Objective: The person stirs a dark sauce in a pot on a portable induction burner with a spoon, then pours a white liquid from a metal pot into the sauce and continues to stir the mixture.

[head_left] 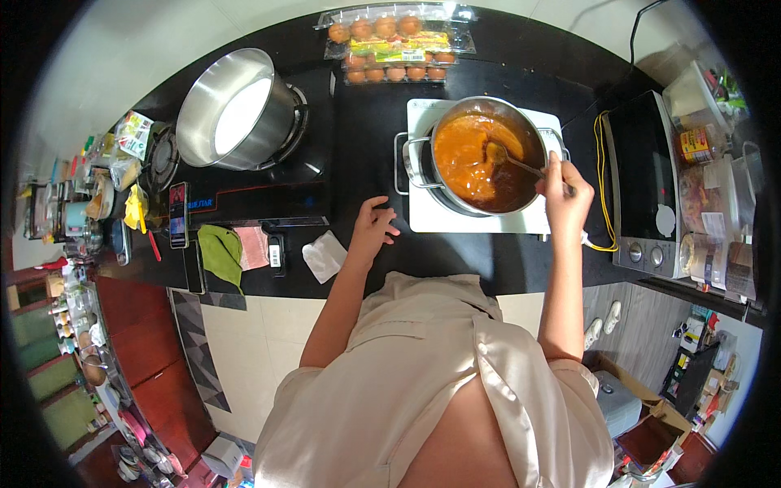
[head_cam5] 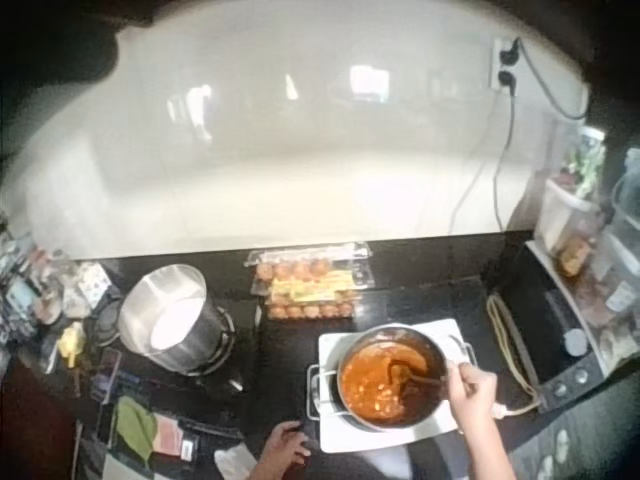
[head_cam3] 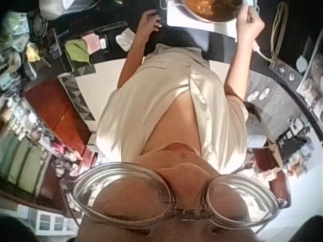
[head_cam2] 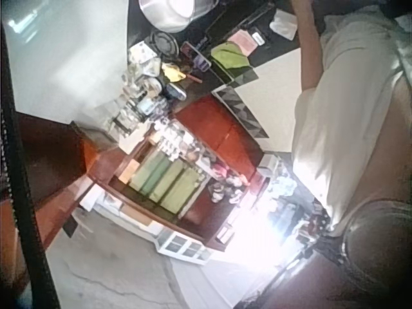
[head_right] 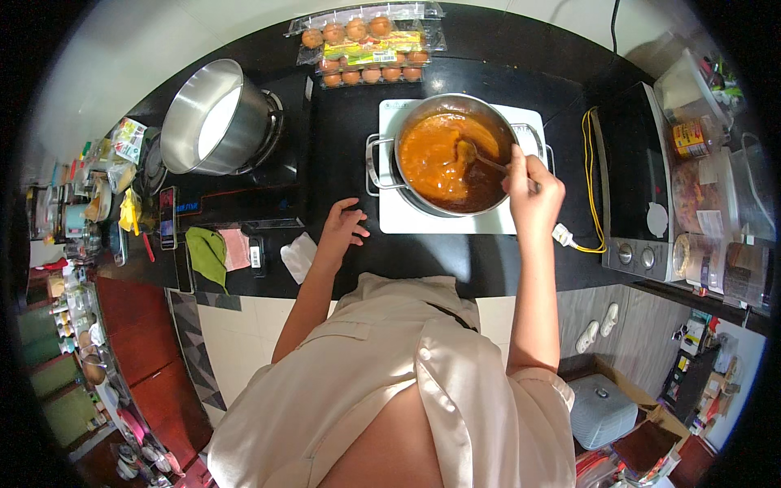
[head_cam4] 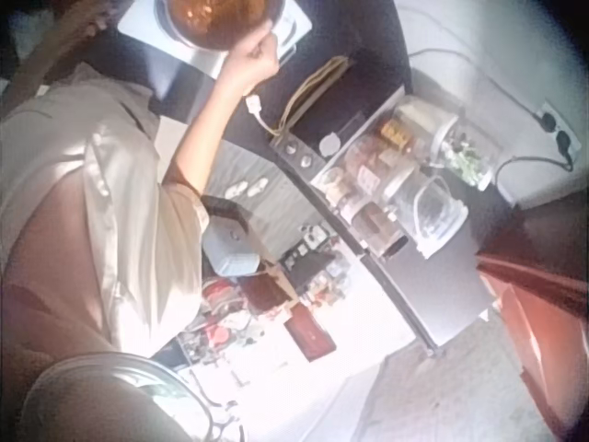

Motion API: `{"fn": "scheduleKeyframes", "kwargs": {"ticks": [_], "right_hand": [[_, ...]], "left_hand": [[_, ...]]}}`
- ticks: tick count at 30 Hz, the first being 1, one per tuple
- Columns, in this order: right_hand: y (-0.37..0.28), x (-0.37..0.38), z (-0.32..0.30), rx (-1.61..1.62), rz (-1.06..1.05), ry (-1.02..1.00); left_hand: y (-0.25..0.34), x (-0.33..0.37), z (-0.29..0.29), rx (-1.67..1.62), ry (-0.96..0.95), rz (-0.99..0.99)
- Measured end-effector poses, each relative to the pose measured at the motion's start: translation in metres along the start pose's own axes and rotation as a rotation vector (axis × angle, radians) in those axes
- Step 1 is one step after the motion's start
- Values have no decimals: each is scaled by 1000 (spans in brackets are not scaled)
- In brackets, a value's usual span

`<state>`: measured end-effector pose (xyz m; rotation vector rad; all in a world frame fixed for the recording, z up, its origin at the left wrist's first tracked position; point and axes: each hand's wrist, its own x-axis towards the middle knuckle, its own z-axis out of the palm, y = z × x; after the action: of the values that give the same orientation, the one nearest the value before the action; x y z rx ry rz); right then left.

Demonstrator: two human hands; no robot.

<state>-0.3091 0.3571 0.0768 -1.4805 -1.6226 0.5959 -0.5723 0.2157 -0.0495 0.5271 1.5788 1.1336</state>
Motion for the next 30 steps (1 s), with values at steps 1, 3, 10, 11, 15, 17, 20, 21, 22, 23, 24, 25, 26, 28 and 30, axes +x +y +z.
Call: {"fn": "scheduleKeyframes", "kwargs": {"ticks": [1,3,10,11,15,17,20,21,22,23,24,25,26,28,30], "right_hand": [[11,3,11,-41,-63,37],[18,9,30,-57,-123,30],[-5,-11,38,-188,-197,-184],[-2,-12,34,-125,-209,-161],[-5,0,18,-99,-43,-117],[7,-1,35,-111,-58,-113],[2,-13,35,-7,9,-219],[6,-13,27,12,60,-255],[11,-12,20,31,111,-291],[8,-9,12,-9,92,-255],[1,-6,7,-61,79,-218],[-3,-2,7,-49,78,-173],[-5,0,6,-40,82,-124],[-6,9,11,-36,114,-116],[-11,13,19,24,100,-40]], "left_hand": [[-11,5,-2,1,-3,1],[-31,16,-4,177,99,50],[-63,15,-7,843,425,793],[-64,15,-6,864,432,765],[-70,15,0,908,441,765],[-75,18,4,883,452,748],[-78,13,12,790,414,731],[-76,10,13,715,364,729],[-75,10,12,717,364,733],[-75,10,12,738,342,735],[-75,10,12,759,321,735],[-75,10,11,760,323,737],[-75,9,11,760,310,740],[-74,9,11,761,296,743],[-70,8,11,804,268,744]]}}
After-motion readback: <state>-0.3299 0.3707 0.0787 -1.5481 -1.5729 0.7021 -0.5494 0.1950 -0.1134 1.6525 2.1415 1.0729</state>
